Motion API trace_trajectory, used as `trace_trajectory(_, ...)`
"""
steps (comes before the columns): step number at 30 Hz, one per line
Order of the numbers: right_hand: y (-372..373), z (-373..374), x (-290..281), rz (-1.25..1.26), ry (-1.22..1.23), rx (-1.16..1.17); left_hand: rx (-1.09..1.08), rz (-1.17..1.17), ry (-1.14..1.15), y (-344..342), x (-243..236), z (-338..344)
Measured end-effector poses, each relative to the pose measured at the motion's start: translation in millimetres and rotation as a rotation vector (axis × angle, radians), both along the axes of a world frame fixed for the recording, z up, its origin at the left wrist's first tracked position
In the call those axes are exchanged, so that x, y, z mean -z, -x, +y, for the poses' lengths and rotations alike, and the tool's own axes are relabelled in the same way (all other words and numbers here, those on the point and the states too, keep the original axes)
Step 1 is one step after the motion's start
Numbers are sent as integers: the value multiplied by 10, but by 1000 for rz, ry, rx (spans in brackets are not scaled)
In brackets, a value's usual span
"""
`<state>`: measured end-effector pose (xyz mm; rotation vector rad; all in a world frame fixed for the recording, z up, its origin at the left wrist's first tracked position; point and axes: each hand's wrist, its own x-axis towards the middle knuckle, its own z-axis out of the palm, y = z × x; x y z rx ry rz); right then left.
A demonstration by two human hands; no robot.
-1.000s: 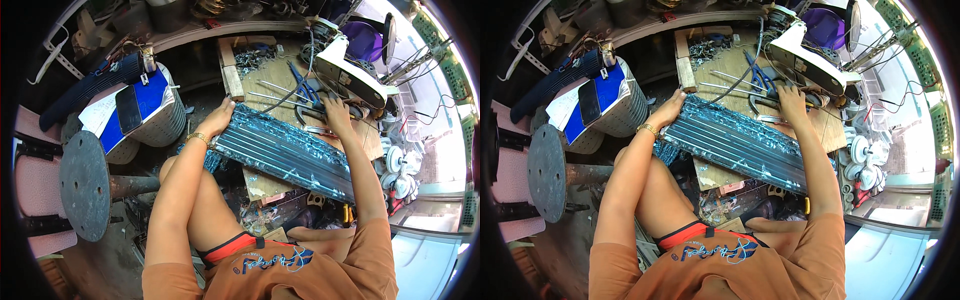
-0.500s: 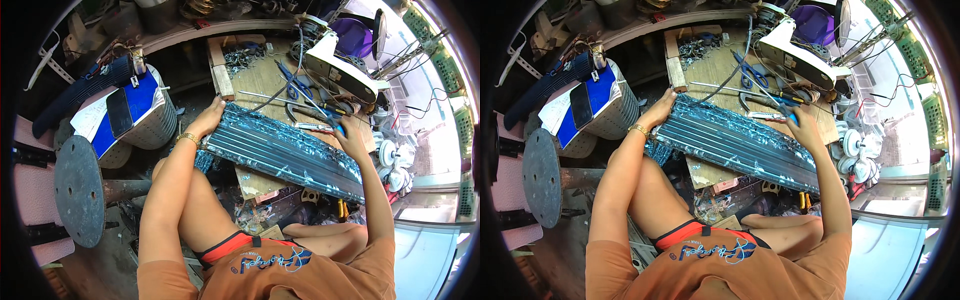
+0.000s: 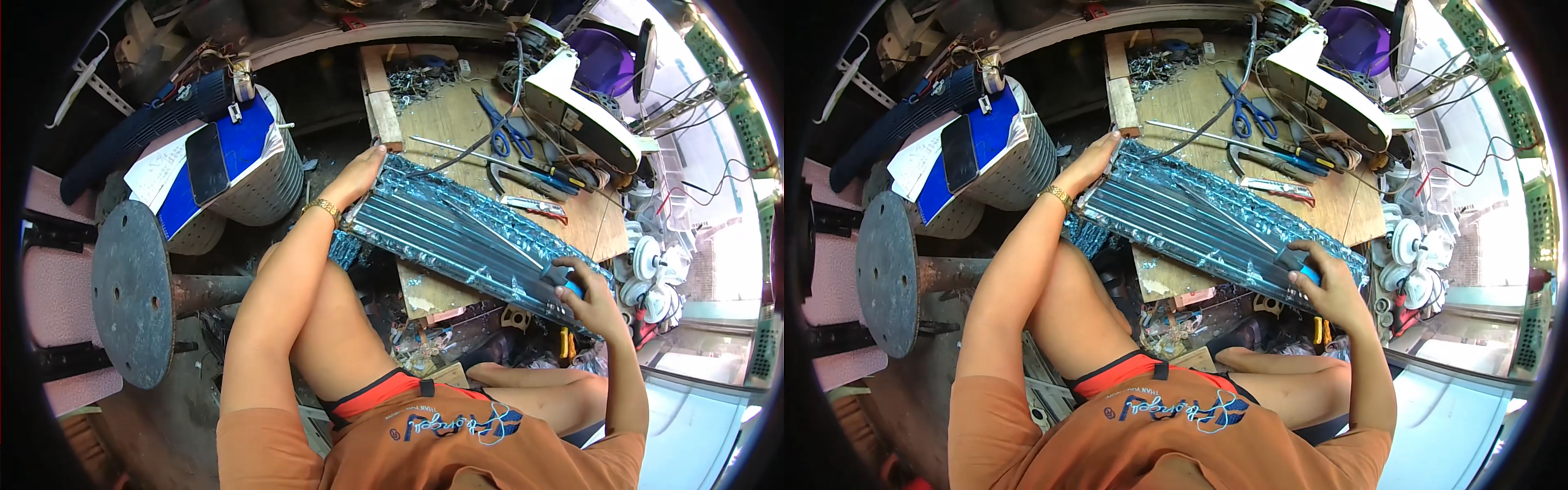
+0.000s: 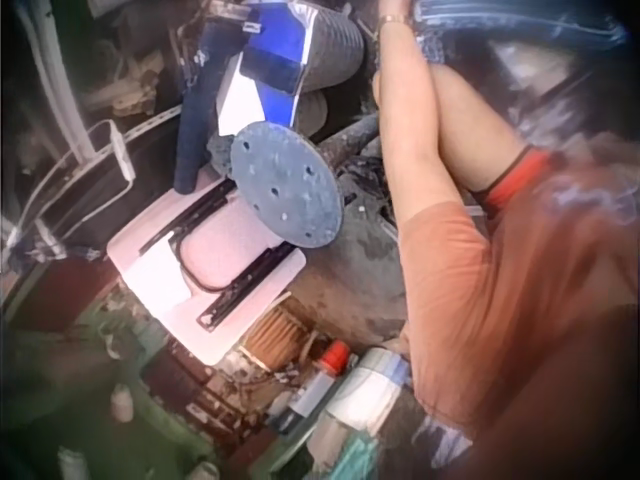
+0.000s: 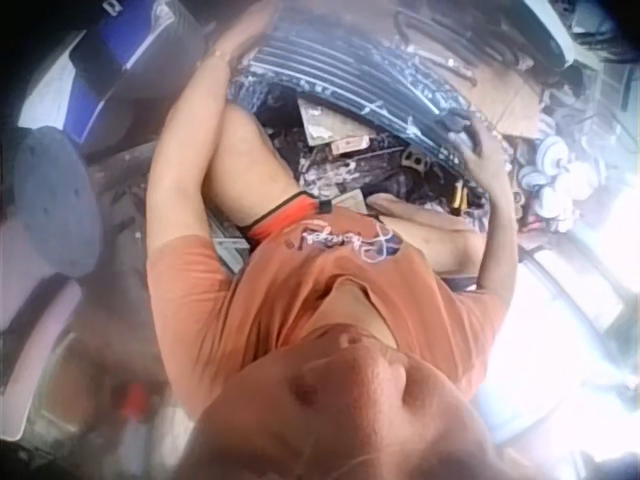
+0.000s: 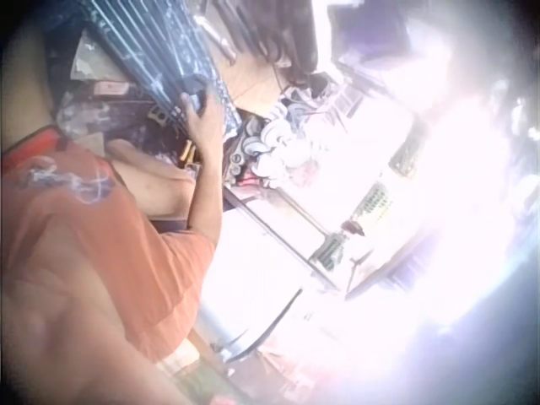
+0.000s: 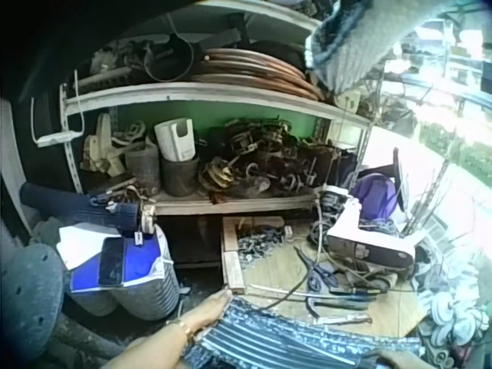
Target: The person uses a screwdriver and a utility knife to scrape residue and flatten aluminum fins on an air conditioner evaporator coil while seated on the floor. They move the tools along the rows of fins and use their hands to pull away debris and inspect the surface.
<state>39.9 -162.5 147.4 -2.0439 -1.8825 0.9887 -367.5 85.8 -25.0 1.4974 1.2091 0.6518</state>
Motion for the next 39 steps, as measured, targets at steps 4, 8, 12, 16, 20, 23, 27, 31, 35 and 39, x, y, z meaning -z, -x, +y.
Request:
trace_trajectory(4,41,-16,-41,-59,-236,-155,44,67,7,-48,-13,1)
trace_trajectory(8,257,51,-314,-13,-168,-204,9,6,2,-11,-42,-43)
trace_trajectory(12,458,206,-261,-120,-305,-248,41,-13,36,-17,-65,-43)
trace_trajectory(16,565,378,-173,-181,-315,-315,42,-57,87,-42,-99,-66)
trace_trajectory(20,637,516,-141,-341,-355,-430,11,-138,113,-96,-49,-57)
trace_trajectory(23,670,644,-265,-453,-385,-584,1,-176,118,-49,92,-16)
trace_trajectory(27,641,904,-419,-492,-437,-723,-31,-204,111,-1,168,-27)
trace_trajectory(31,551,958,-379,-484,-457,-722,-42,-201,68,-70,183,2)
trace_trajectory(35,547,1118,-368,-531,-516,-825,-39,-186,52,-58,282,13)
trace_trajectory(39,587,1493,-556,-644,-584,-1034,-47,-196,63,-78,273,-23)
